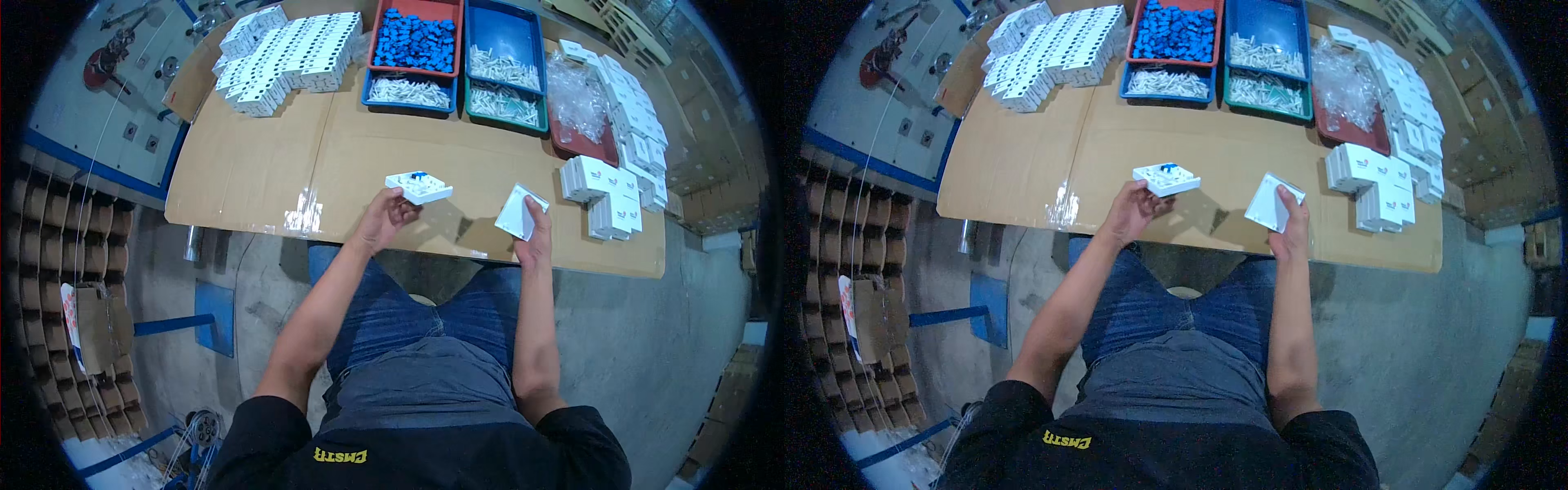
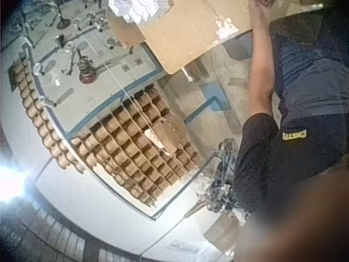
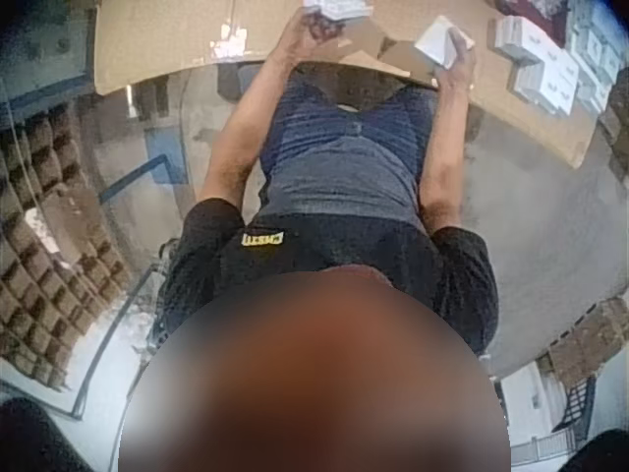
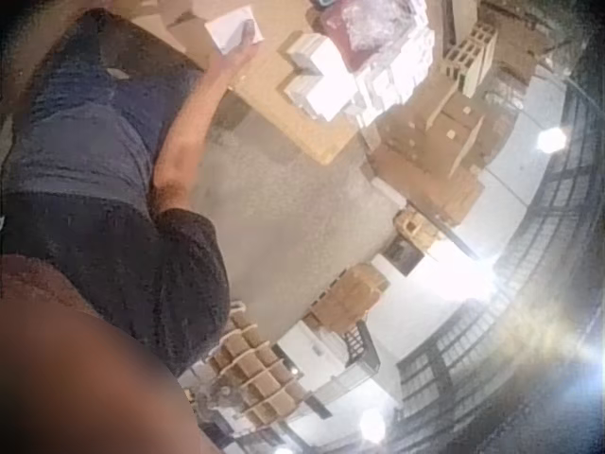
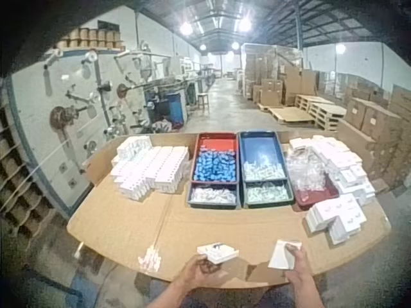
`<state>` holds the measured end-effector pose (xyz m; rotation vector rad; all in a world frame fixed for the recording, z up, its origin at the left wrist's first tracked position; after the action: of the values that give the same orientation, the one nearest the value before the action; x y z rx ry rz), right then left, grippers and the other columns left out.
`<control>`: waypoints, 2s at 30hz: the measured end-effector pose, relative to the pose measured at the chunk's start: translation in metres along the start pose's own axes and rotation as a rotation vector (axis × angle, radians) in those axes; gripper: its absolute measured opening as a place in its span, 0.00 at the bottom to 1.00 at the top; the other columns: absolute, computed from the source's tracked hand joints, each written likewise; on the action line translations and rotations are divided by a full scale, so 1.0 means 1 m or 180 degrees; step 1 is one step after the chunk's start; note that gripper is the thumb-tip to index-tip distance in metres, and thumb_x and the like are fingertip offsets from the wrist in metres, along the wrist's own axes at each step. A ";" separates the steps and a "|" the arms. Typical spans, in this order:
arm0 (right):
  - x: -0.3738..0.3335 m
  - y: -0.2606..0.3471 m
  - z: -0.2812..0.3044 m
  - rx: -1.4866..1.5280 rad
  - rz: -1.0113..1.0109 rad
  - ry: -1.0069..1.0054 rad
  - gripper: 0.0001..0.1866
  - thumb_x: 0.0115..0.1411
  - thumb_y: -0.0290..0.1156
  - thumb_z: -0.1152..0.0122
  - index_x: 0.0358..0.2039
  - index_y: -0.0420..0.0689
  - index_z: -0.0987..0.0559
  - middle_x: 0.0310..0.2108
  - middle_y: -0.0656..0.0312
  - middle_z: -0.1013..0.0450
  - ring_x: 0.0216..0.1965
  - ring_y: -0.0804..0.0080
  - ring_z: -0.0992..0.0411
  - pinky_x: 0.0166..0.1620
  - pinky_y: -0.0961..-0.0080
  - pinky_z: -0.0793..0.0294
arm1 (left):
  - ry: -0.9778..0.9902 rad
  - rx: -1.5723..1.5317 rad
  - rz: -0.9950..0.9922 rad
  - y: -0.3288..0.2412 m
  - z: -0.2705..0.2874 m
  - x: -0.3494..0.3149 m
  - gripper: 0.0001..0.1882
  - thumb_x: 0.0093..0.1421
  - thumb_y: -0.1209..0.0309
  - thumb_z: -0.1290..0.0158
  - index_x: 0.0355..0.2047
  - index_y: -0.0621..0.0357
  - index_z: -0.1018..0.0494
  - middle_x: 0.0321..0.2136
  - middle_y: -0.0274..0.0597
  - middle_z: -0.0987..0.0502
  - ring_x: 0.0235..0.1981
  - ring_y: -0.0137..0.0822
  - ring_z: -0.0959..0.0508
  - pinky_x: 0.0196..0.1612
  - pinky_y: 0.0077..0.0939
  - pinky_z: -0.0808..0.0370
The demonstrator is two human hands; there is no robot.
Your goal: Assembling a white plastic electrical switch component by inserting internal parts and a blue plastic rocker.
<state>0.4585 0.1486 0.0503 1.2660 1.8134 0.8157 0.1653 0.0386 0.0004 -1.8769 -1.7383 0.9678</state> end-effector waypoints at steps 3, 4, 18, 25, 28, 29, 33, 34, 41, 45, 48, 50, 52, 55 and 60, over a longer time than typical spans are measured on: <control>-0.017 -0.012 0.003 0.0915 -0.0600 0.0329 0.25 0.71 0.40 0.43 0.62 0.41 0.30 0.55 0.48 0.25 0.59 0.52 0.26 0.64 0.54 0.26 | 0.0329 -0.1481 -0.0081 -0.004 -0.075 -0.031 0.38 0.62 0.53 0.54 0.67 0.65 0.39 0.63 0.59 0.30 0.65 0.60 0.30 0.68 0.65 0.36; -0.021 -0.014 0.005 0.0905 -0.0596 0.0326 0.25 0.71 0.40 0.43 0.62 0.41 0.30 0.55 0.48 0.25 0.59 0.52 0.26 0.64 0.54 0.26 | 0.0335 -0.1490 -0.0081 -0.001 -0.086 -0.037 0.38 0.62 0.53 0.54 0.67 0.65 0.39 0.63 0.59 0.30 0.65 0.60 0.30 0.68 0.65 0.36; -0.064 0.024 -0.070 0.0872 -0.0668 0.1532 0.43 0.73 0.61 0.66 0.70 0.34 0.39 0.63 0.34 0.33 0.60 0.46 0.28 0.61 0.52 0.27 | 0.0390 -0.1324 0.0211 0.006 -0.132 -0.071 0.33 0.75 0.44 0.68 0.72 0.46 0.42 0.62 0.58 0.29 0.60 0.59 0.25 0.59 0.59 0.26; -0.075 0.031 -0.104 0.0439 -0.0571 0.1659 0.40 0.72 0.60 0.58 0.69 0.36 0.35 0.62 0.41 0.30 0.59 0.53 0.27 0.61 0.58 0.26 | 0.0397 -0.1626 0.0254 0.000 -0.137 -0.074 0.32 0.75 0.42 0.69 0.72 0.42 0.42 0.64 0.54 0.30 0.61 0.58 0.25 0.55 0.57 0.23; -0.080 0.036 -0.113 -0.1034 0.0525 0.1796 0.37 0.69 0.52 0.45 0.68 0.35 0.35 0.63 0.45 0.30 0.59 0.57 0.27 0.61 0.60 0.27 | 0.0274 -0.1297 0.0357 0.003 -0.134 -0.073 0.32 0.75 0.41 0.69 0.71 0.42 0.41 0.64 0.51 0.30 0.60 0.52 0.24 0.54 0.55 0.22; -0.082 0.034 -0.117 -0.1230 0.0822 0.1770 0.37 0.60 0.42 0.29 0.65 0.38 0.30 0.62 0.48 0.28 0.60 0.56 0.28 0.61 0.60 0.28 | 0.0122 -0.1163 0.0382 0.006 -0.133 -0.073 0.33 0.75 0.41 0.70 0.71 0.42 0.40 0.63 0.49 0.29 0.59 0.49 0.23 0.54 0.54 0.22; -0.107 0.042 -0.149 -0.3035 0.2324 0.1968 0.37 0.43 0.39 0.18 0.56 0.43 0.19 0.62 0.49 0.28 0.60 0.48 0.29 0.61 0.58 0.29 | -0.0186 -0.1131 0.0545 0.014 -0.139 -0.079 0.30 0.76 0.42 0.66 0.65 0.46 0.33 0.55 0.43 0.23 0.54 0.41 0.20 0.54 0.45 0.21; -0.105 0.039 -0.148 -0.3044 0.2303 0.1954 0.37 0.43 0.39 0.18 0.56 0.43 0.19 0.62 0.49 0.28 0.60 0.48 0.29 0.61 0.58 0.29 | -0.0131 -0.1121 0.0539 0.014 -0.140 -0.077 0.29 0.76 0.43 0.64 0.63 0.46 0.32 0.53 0.41 0.22 0.53 0.40 0.20 0.54 0.41 0.21; -0.105 0.033 -0.146 -0.3086 0.2649 0.2016 0.36 0.44 0.40 0.19 0.56 0.44 0.18 0.63 0.49 0.28 0.60 0.48 0.29 0.62 0.56 0.29 | -0.0328 -0.0907 0.0563 0.018 -0.143 -0.073 0.26 0.75 0.45 0.60 0.61 0.47 0.32 0.50 0.37 0.21 0.51 0.34 0.20 0.52 0.33 0.21; -0.103 0.029 -0.144 -0.3053 0.2624 0.2007 0.38 0.43 0.42 0.18 0.56 0.44 0.18 0.63 0.49 0.29 0.60 0.48 0.29 0.62 0.56 0.29 | -0.0415 -0.0846 0.0493 0.015 -0.145 -0.073 0.27 0.75 0.44 0.61 0.62 0.47 0.32 0.50 0.37 0.22 0.50 0.34 0.20 0.52 0.34 0.21; -0.101 0.027 -0.144 -0.3071 0.2631 0.1991 0.38 0.42 0.44 0.18 0.56 0.44 0.18 0.63 0.50 0.28 0.60 0.48 0.29 0.62 0.56 0.29 | -0.0449 -0.0791 0.0521 0.017 -0.144 -0.071 0.28 0.75 0.43 0.61 0.62 0.48 0.32 0.50 0.38 0.22 0.51 0.35 0.20 0.52 0.35 0.21; -0.100 0.025 -0.145 -0.3099 0.2617 0.1996 0.39 0.42 0.44 0.18 0.56 0.44 0.18 0.63 0.50 0.29 0.60 0.49 0.29 0.62 0.56 0.29 | -0.0426 -0.0786 0.0510 0.018 -0.143 -0.070 0.29 0.75 0.43 0.62 0.63 0.49 0.33 0.50 0.39 0.22 0.51 0.35 0.20 0.52 0.36 0.21; -0.099 0.024 -0.145 -0.3030 0.2622 0.2024 0.39 0.43 0.46 0.19 0.56 0.45 0.18 0.64 0.50 0.29 0.61 0.49 0.29 0.62 0.57 0.30 | -0.0486 -0.0803 0.0510 0.016 -0.145 -0.071 0.29 0.75 0.43 0.62 0.64 0.50 0.34 0.51 0.39 0.22 0.52 0.36 0.20 0.53 0.36 0.21; -0.098 0.019 -0.145 -0.3152 0.2699 0.2053 0.40 0.42 0.48 0.19 0.57 0.46 0.18 0.64 0.50 0.29 0.61 0.49 0.30 0.62 0.57 0.30 | -0.0560 -0.0801 0.0493 0.017 -0.144 -0.073 0.31 0.75 0.42 0.64 0.65 0.51 0.35 0.52 0.41 0.23 0.53 0.38 0.21 0.54 0.38 0.22; -0.099 0.015 -0.143 -0.3211 0.2753 0.2168 0.41 0.43 0.50 0.21 0.58 0.47 0.18 0.65 0.50 0.30 0.62 0.49 0.31 0.63 0.57 0.32 | -0.0595 -0.0785 0.0436 0.022 -0.140 -0.075 0.33 0.76 0.42 0.66 0.66 0.53 0.38 0.55 0.43 0.26 0.55 0.40 0.22 0.57 0.40 0.23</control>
<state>0.3632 0.0478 0.1571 1.0543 0.8511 2.4680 0.2821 -0.0150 0.0958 -2.1440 -1.9334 1.0495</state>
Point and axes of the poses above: each hand's wrist, its own x-axis towards the middle knuckle, its own z-axis out of the back of the hand, y = z × x, the point moved 7 cm from there along x, towards the middle knuckle
